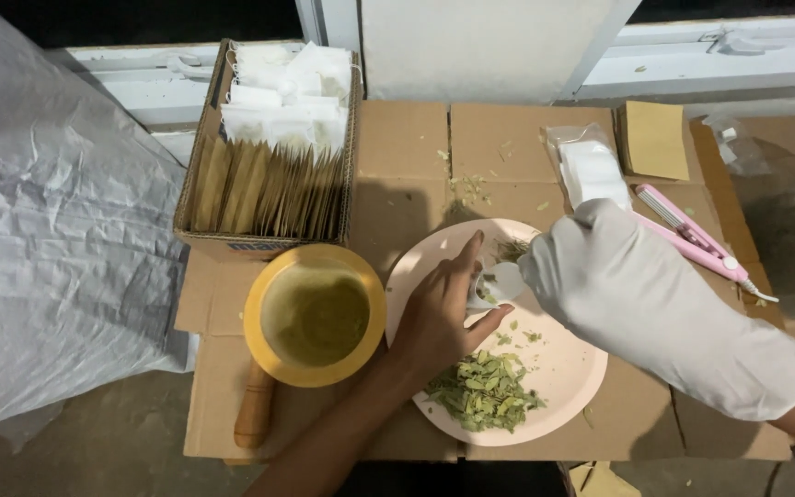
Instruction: Filling small tea bags with loose tea leaves using a spoon and weighing them on a scale.
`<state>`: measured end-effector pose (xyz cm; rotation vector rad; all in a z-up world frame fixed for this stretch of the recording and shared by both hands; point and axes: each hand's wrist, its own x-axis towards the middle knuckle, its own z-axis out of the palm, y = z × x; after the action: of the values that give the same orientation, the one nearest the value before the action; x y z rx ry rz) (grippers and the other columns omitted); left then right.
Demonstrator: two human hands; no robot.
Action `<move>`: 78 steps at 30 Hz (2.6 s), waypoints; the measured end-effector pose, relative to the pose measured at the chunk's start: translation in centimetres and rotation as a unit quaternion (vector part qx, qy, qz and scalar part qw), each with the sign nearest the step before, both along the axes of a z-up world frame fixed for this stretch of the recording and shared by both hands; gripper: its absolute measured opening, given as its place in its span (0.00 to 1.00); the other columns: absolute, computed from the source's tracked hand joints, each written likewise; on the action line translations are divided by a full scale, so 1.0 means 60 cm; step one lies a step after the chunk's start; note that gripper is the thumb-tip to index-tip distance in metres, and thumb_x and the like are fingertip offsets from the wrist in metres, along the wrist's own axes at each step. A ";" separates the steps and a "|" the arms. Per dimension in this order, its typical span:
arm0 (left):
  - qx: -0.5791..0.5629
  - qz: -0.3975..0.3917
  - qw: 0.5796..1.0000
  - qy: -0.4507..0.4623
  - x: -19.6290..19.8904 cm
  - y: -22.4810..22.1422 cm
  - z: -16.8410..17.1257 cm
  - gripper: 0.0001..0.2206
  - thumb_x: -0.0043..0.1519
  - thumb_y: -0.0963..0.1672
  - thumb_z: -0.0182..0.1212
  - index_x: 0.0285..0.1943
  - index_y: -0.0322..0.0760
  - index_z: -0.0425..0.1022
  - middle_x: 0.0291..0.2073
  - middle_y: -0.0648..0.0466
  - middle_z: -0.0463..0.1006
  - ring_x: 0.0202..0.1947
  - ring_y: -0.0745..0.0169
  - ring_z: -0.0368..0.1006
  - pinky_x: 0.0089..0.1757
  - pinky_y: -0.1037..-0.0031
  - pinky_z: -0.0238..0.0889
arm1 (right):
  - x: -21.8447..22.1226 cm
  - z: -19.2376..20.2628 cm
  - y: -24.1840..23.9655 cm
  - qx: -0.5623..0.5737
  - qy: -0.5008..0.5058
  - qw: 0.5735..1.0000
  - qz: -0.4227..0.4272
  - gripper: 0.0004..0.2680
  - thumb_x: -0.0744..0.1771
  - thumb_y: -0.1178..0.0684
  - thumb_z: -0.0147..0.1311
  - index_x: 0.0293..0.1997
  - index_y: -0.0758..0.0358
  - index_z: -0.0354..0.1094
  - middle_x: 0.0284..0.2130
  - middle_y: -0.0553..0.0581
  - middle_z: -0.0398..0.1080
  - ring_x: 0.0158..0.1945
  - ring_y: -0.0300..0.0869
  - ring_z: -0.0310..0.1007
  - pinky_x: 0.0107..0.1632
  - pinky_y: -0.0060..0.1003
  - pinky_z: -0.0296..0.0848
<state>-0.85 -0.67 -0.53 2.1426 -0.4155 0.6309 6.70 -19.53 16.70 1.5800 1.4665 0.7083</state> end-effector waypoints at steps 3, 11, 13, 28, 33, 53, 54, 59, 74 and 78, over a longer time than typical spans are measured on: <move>-0.012 0.004 1.000 0.004 -0.001 0.002 0.011 0.43 0.65 0.46 0.78 0.83 0.22 0.53 0.45 0.38 0.81 0.44 0.45 0.77 0.42 0.63 0.74 | -0.002 -0.002 0.009 0.046 0.065 0.997 0.019 0.15 0.65 0.78 0.48 0.29 0.59 0.59 0.19 0.53 0.50 0.25 0.40 0.41 0.32 0.40 0.49; -0.011 -0.002 1.000 -0.011 -0.001 0.005 0.007 0.43 0.66 0.44 0.77 0.83 0.22 0.51 0.46 0.40 0.79 0.42 0.49 0.74 0.43 0.65 0.73 | -0.022 0.033 0.000 0.000 0.031 0.999 -0.037 0.10 0.67 0.74 0.56 0.40 0.64 0.73 0.18 0.48 0.56 0.24 0.41 0.49 0.36 0.42 0.70; -0.007 0.000 1.000 -0.007 0.002 0.007 0.008 0.42 0.67 0.45 0.76 0.84 0.24 0.51 0.48 0.38 0.81 0.43 0.48 0.75 0.43 0.65 0.73 | -0.022 0.044 -0.016 0.020 0.020 0.999 -0.040 0.11 0.65 0.74 0.60 0.45 0.65 0.77 0.20 0.47 0.56 0.25 0.42 0.51 0.35 0.40 0.66; 0.009 -0.030 0.995 0.093 0.011 0.003 -0.010 0.46 0.68 0.49 0.73 0.87 0.27 0.43 0.54 0.32 0.81 0.49 0.35 0.76 0.42 0.55 0.70 | -0.071 -0.170 -0.222 0.097 0.071 0.951 -0.285 0.11 0.78 0.46 0.43 0.39 0.52 0.62 0.29 0.55 0.57 0.29 0.46 0.60 0.30 0.39 0.57; 0.016 -0.020 0.969 0.247 0.015 0.006 0.042 0.45 0.64 0.53 0.69 0.85 0.29 0.51 0.54 0.37 0.82 0.50 0.40 0.77 0.43 0.55 0.71 | -0.094 -0.197 -0.198 0.192 0.255 0.926 -0.202 0.13 0.71 0.38 0.52 0.47 0.56 0.74 0.38 0.57 0.73 0.32 0.49 0.71 0.34 0.49 0.71; 0.042 -0.022 0.979 0.198 0.015 0.008 0.014 0.43 0.66 0.54 0.68 0.84 0.26 0.54 0.43 0.47 0.74 0.41 0.46 0.71 0.40 0.58 0.66 | -0.107 -0.247 -0.163 0.349 0.363 0.833 -0.229 0.07 0.71 0.42 0.56 0.44 0.50 0.75 0.33 0.51 0.68 0.37 0.50 0.67 0.46 0.48 0.66; 0.044 -0.019 0.983 0.178 0.012 0.008 0.008 0.42 0.66 0.53 0.69 0.84 0.26 0.55 0.43 0.47 0.73 0.41 0.47 0.70 0.40 0.58 0.65 | -0.109 -0.246 -0.162 0.363 0.371 0.825 -0.222 0.07 0.71 0.44 0.57 0.44 0.51 0.74 0.35 0.51 0.69 0.37 0.50 0.67 0.45 0.48 0.66; 0.046 -0.019 0.985 0.168 0.010 0.007 0.011 0.40 0.66 0.53 0.69 0.81 0.25 0.57 0.38 0.47 0.72 0.37 0.49 0.68 0.37 0.59 0.63 | -0.108 -0.248 -0.158 0.376 0.376 0.816 -0.227 0.07 0.71 0.43 0.59 0.43 0.51 0.75 0.35 0.50 0.70 0.37 0.50 0.69 0.45 0.48 0.67; 0.049 -0.031 0.974 0.221 0.016 0.010 0.045 0.43 0.65 0.52 0.70 0.84 0.23 0.55 0.29 0.51 0.68 0.32 0.53 0.66 0.33 0.61 0.61 | -0.102 -0.267 -0.168 0.399 0.363 0.811 -0.227 0.06 0.70 0.45 0.61 0.42 0.53 0.75 0.36 0.52 0.72 0.36 0.49 0.68 0.47 0.47 0.69; 0.041 -0.033 0.973 0.225 0.017 0.009 0.048 0.44 0.64 0.51 0.72 0.84 0.23 0.54 0.30 0.52 0.68 0.32 0.54 0.67 0.32 0.62 0.62 | -0.102 -0.267 -0.166 0.396 0.362 0.815 -0.219 0.06 0.70 0.47 0.60 0.52 0.44 0.77 0.33 0.50 0.69 0.35 0.49 0.66 0.43 0.47 0.65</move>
<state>0.20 -0.11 2.37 2.2575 -0.2620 0.0794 0.55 -29.51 0.71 2.9731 1.2394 0.4604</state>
